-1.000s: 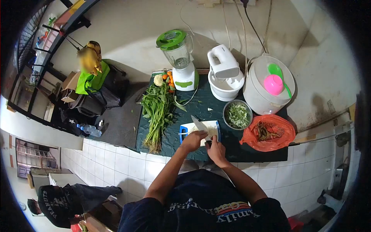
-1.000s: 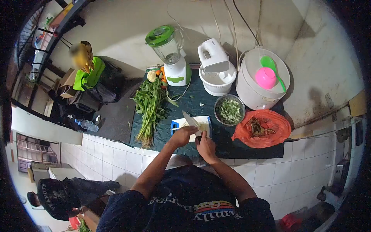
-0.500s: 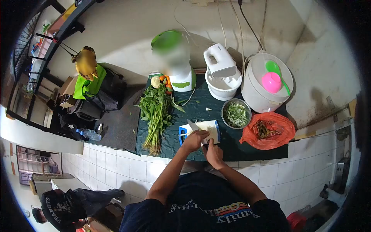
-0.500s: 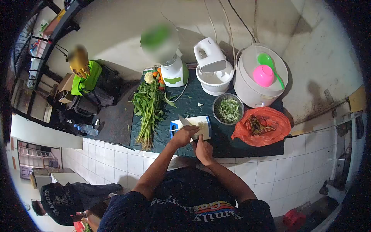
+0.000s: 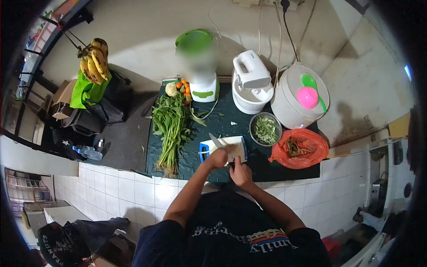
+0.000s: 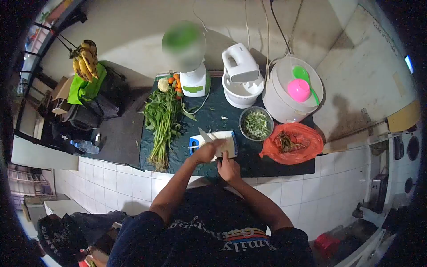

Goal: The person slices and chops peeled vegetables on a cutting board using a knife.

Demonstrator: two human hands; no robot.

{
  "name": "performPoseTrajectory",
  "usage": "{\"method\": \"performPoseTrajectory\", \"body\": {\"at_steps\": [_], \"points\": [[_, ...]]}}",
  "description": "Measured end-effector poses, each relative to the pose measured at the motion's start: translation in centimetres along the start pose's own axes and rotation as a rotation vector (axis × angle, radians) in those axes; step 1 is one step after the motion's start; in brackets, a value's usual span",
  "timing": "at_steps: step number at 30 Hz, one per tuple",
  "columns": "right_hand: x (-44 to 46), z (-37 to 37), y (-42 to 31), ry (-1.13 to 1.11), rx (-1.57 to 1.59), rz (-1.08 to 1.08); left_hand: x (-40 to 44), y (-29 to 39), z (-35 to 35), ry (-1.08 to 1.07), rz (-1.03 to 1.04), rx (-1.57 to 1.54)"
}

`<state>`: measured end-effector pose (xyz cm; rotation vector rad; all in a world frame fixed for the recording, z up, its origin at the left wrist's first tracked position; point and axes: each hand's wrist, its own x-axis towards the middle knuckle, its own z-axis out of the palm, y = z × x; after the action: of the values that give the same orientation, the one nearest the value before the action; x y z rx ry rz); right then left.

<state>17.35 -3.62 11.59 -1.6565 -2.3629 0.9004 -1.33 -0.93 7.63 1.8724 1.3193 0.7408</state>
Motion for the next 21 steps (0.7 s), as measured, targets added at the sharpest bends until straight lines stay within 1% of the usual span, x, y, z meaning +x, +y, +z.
{"method": "performPoseTrajectory", "body": {"at_steps": [2, 3, 4, 6, 7, 9, 10, 11, 12, 14, 15, 16, 18, 19, 21], "points": [[-0.7, 1.6, 0.7, 0.151, 0.016, -0.161, 0.0, 0.3, -1.7, 0.143, -0.085, -0.062], [-1.3, 2.2, 1.2, 0.186, 0.036, -0.222, -0.1, -0.5, -2.4, 0.19, -0.135, -0.143], [-1.6, 2.5, 1.3, 0.179, 0.027, -0.213, -0.2, -1.1, -3.0, 0.238, -0.186, -0.225], [-2.4, 3.3, 1.7, 0.062, 0.131, -0.125, -0.6, -1.8, -4.0, 0.461, -0.223, -0.22], [-2.7, 3.8, 1.8, 0.054, 0.125, -0.117, -1.0, -1.5, -4.7, 0.554, -0.296, -0.236], [-2.7, 4.6, 1.7, 0.064, 0.237, -0.074, -1.9, -1.8, -5.8, 0.595, -0.339, -0.219], [-2.7, 4.8, 1.6, 0.062, 0.231, -0.07, -2.1, -1.7, -6.2, 0.635, -0.379, -0.193], [-2.7, 5.1, 1.7, 0.042, 0.193, -0.02, -2.4, -1.7, -6.4, 0.547, -0.576, -0.223], [-2.7, 5.2, 1.6, 0.023, 0.156, 0.031, -2.6, -2.1, -6.0, 0.543, -0.577, -0.232], [-2.7, 5.3, 1.7, 0.046, 0.167, 0.043, -2.8, -3.1, -4.8, 0.636, -0.451, -0.059], [-2.7, 5.3, 1.6, 0.069, 0.186, 0.049, -2.4, -3.6, -4.4, 0.623, -0.363, -0.015], [-2.6, 5.3, 1.6, 0.066, 0.179, 0.055, -2.0, -4.1, -3.7, 0.621, -0.366, -0.025], [-3.1, 5.3, 1.6, 0.043, 0.17, 0.089, -1.3, -4.4, -2.5, 0.486, -0.421, 0.127], [-3.4, 5.4, 1.5, 0.041, 0.164, 0.095, -0.8, -5.3, -1.9, 0.452, -0.356, 0.218], [-3.8, 5.5, 1.5, 0.111, 0.234, 0.072, 0.0, -5.7, -1.1, 0.448, -0.382, 0.232]]}}
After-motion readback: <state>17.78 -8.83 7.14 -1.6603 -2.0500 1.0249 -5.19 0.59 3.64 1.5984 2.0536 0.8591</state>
